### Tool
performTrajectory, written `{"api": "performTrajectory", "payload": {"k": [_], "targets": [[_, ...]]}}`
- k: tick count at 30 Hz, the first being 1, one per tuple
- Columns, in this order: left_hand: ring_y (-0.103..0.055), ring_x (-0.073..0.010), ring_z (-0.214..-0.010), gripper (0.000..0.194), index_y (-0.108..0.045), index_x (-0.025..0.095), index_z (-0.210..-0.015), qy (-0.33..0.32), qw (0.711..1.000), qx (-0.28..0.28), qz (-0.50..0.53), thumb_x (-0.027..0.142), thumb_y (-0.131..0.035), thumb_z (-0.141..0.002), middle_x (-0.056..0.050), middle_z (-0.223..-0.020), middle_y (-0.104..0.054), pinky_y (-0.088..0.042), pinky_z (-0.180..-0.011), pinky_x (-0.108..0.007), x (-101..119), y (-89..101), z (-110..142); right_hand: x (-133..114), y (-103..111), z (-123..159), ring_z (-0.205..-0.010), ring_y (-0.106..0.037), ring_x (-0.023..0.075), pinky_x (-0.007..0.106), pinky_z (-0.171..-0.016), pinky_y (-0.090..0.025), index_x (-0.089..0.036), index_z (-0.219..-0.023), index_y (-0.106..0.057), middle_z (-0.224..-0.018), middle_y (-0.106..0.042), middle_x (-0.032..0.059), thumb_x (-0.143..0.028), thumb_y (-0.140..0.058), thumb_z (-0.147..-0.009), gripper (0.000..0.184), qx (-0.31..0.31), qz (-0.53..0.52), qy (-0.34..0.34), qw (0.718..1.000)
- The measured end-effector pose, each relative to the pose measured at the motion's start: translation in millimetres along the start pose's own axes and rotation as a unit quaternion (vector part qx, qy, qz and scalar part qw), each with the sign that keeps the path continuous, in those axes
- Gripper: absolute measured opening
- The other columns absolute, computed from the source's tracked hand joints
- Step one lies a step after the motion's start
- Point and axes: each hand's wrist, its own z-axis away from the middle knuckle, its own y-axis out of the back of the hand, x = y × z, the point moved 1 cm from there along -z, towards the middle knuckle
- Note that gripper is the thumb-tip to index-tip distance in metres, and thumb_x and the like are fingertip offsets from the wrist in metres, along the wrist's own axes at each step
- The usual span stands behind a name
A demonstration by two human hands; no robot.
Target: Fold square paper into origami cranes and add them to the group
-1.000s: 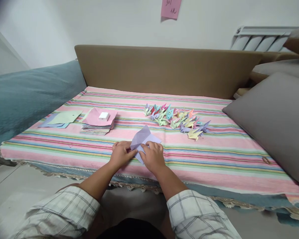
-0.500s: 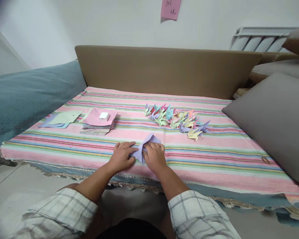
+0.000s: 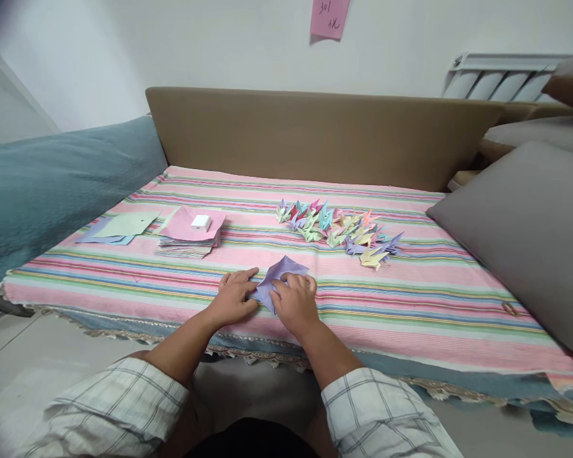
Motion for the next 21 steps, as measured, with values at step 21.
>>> {"api": "performTrajectory", "payload": {"k": [21], "targets": [[-0.049, -0.0248, -0.116, 0.030, -0.064, 0.033, -0.105, 0.058, 0.993, 0.104, 0.019, 0.033, -0.061, -0.075, 0.000, -0.125, -0.059, -0.025, -0.102, -0.045, 0, -14.3, -7, -12, 26, 6, -0.093, -0.051, 0.0209, 0.040, -0.091, -0.025, -0.026, -0.104, -0.064, -0.096, -0.060, 0.0052, -0.034, -0.042, -0.090, 0.028, 0.073, -0.031, 0.039, 0.996]]}}
